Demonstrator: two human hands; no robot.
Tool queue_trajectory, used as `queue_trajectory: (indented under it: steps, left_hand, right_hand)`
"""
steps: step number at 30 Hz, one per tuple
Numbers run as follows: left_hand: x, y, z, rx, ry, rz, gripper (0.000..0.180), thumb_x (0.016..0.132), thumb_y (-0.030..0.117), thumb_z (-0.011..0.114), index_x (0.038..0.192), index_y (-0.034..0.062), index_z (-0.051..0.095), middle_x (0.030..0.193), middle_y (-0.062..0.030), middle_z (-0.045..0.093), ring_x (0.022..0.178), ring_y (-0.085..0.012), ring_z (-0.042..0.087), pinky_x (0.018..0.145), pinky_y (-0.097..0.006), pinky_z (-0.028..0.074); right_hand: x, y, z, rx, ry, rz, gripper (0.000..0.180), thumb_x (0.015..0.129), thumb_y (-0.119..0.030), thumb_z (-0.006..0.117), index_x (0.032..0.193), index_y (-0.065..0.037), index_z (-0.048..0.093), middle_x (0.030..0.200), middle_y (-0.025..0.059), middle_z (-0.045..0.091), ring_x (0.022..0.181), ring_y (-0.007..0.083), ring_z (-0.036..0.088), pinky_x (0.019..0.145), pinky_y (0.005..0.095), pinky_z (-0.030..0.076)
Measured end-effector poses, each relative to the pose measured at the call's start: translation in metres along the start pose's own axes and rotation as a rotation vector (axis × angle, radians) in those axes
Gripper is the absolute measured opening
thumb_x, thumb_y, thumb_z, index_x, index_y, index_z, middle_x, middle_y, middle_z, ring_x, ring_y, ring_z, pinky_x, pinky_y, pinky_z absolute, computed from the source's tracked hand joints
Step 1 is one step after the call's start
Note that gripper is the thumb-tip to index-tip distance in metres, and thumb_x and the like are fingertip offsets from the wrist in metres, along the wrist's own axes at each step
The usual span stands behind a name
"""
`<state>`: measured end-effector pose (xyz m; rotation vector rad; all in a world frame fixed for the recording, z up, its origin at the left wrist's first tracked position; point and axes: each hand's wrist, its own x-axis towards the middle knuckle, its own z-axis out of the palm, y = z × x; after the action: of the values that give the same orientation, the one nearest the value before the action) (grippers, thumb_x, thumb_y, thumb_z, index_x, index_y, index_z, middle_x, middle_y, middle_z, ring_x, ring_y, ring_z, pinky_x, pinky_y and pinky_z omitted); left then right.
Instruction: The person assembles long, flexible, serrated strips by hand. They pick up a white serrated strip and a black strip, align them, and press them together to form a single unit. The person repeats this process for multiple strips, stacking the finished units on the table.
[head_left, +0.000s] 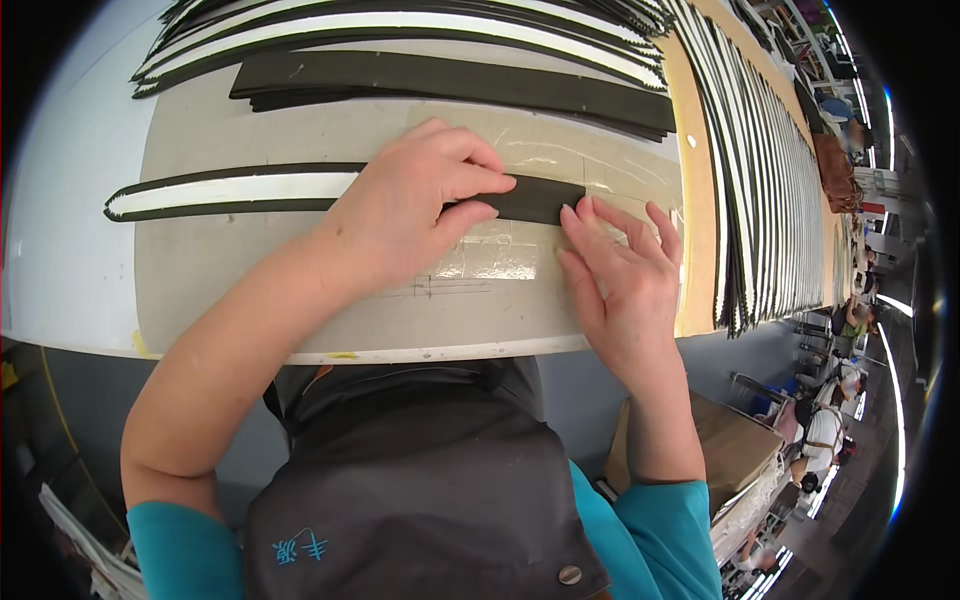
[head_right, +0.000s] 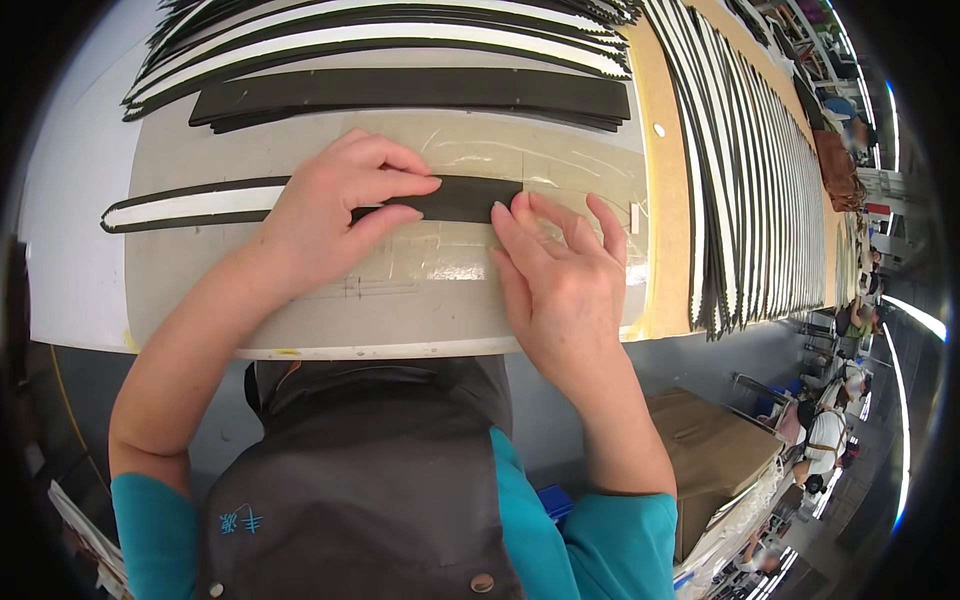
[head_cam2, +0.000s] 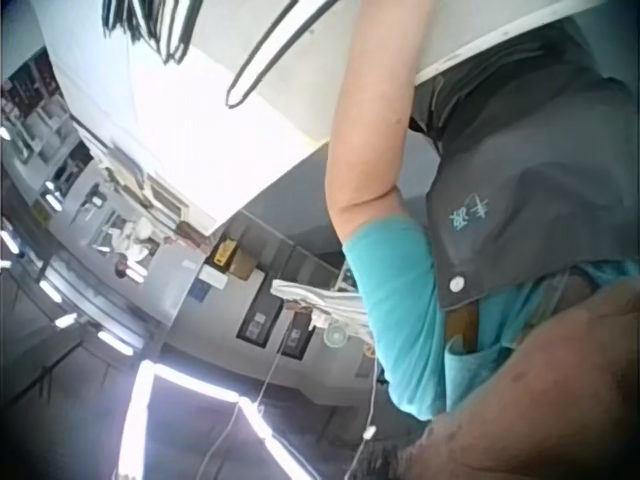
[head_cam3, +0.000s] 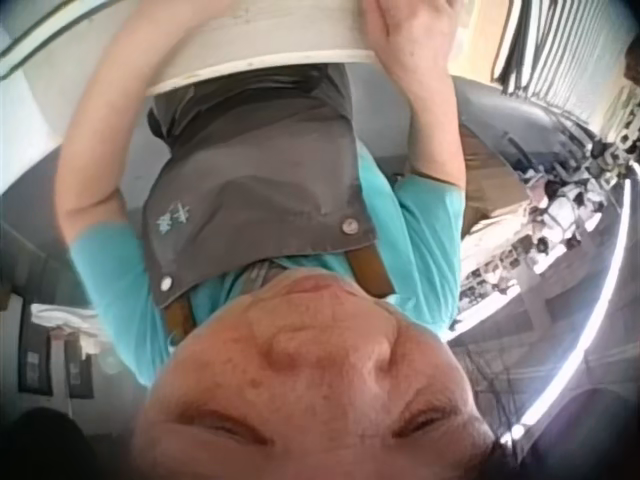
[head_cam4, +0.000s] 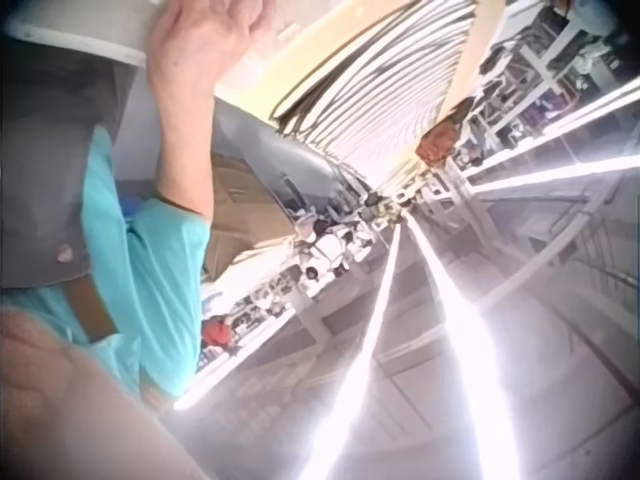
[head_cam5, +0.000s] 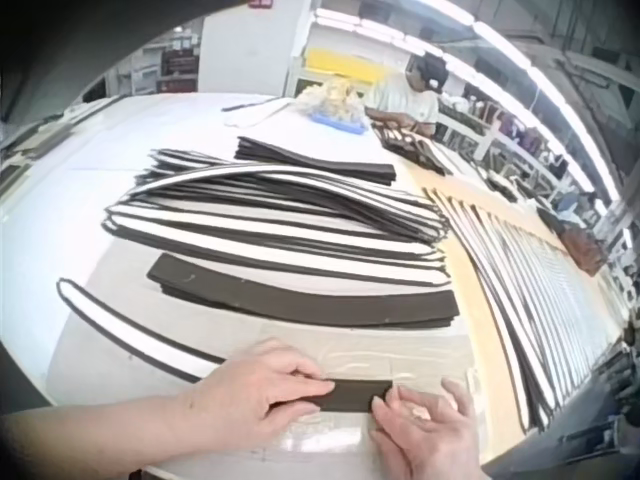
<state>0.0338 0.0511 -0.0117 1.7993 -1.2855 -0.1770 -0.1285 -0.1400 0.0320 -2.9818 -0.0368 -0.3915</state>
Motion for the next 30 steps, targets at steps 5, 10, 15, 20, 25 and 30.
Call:
queue_trajectory:
  steps: [5, 10, 15, 20, 25, 30]
  left_hand:
    - [-0.002, 0.005, 0.001, 0.044, -0.034, 0.003, 0.027, 0.085, 0.003, 0.071, 0.112, 0.0026, 0.073, 0.116, -0.0073, 0.067, 0.107, -0.0291, 0.057, 0.090, -0.038, 0.051]
    - [-0.002, 0.007, 0.000, 0.050, -0.054, -0.005, 0.028, 0.085, 0.001, 0.070, 0.112, 0.0031, 0.073, 0.116, -0.0078, 0.066, 0.107, -0.0296, 0.056, 0.090, -0.038, 0.051]
    - [0.000, 0.007, -0.002, 0.031, -0.064, -0.001, 0.027, 0.086, 0.003, 0.069, 0.113, 0.0039, 0.074, 0.117, -0.0077, 0.067, 0.106, -0.0302, 0.056, 0.091, -0.039, 0.051]
    - [-0.004, 0.009, -0.002, 0.180, -0.057, 0.069, 0.031, 0.082, 0.003, 0.070, 0.113, 0.0044, 0.074, 0.119, -0.0066, 0.069, 0.103, -0.0289, 0.058, 0.091, -0.039, 0.051]
    - [-0.014, 0.013, -0.010, 0.495, -0.046, 0.140, 0.035, 0.076, 0.005, 0.072, 0.110, 0.0064, 0.075, 0.119, -0.0021, 0.070, 0.103, -0.0256, 0.061, 0.090, -0.038, 0.049]
    - [-0.020, 0.019, -0.010, 0.571, -0.041, 0.105, 0.034, 0.076, 0.006, 0.075, 0.110, 0.0082, 0.076, 0.119, 0.0000, 0.070, 0.105, -0.0245, 0.062, 0.090, -0.038, 0.048]
  right_hand:
    - [0.001, 0.006, -0.001, 0.006, 0.011, -0.020, 0.028, 0.083, -0.013, 0.078, 0.111, -0.010, 0.076, 0.109, 0.0083, 0.076, 0.115, 0.0241, 0.065, 0.111, 0.0533, 0.037]
    - [0.010, 0.005, -0.022, -0.007, -0.127, -0.032, 0.034, 0.082, -0.017, 0.079, 0.115, -0.008, 0.074, 0.126, 0.0103, 0.070, 0.127, 0.0276, 0.058, 0.114, 0.0533, 0.033]
    - [0.016, 0.001, -0.019, 0.071, -0.200, -0.049, 0.050, 0.082, -0.022, 0.079, 0.128, -0.006, 0.067, 0.141, 0.0117, 0.061, 0.134, 0.0268, 0.052, 0.115, 0.0538, 0.032]
    - [0.009, 0.015, -0.003, 0.113, -0.211, -0.066, 0.060, 0.082, -0.028, 0.080, 0.136, -0.012, 0.063, 0.145, 0.0050, 0.059, 0.138, 0.0250, 0.050, 0.117, 0.0528, 0.033]
    - [0.004, 0.035, -0.010, 0.099, -0.217, -0.094, 0.056, 0.080, -0.028, 0.081, 0.134, -0.018, 0.067, 0.141, -0.0020, 0.063, 0.137, 0.0254, 0.053, 0.117, 0.0532, 0.033]
    - [0.007, 0.034, -0.011, 0.126, -0.163, -0.067, 0.046, 0.079, -0.021, 0.082, 0.124, -0.017, 0.072, 0.133, -0.0022, 0.069, 0.128, 0.0264, 0.058, 0.116, 0.0537, 0.034]
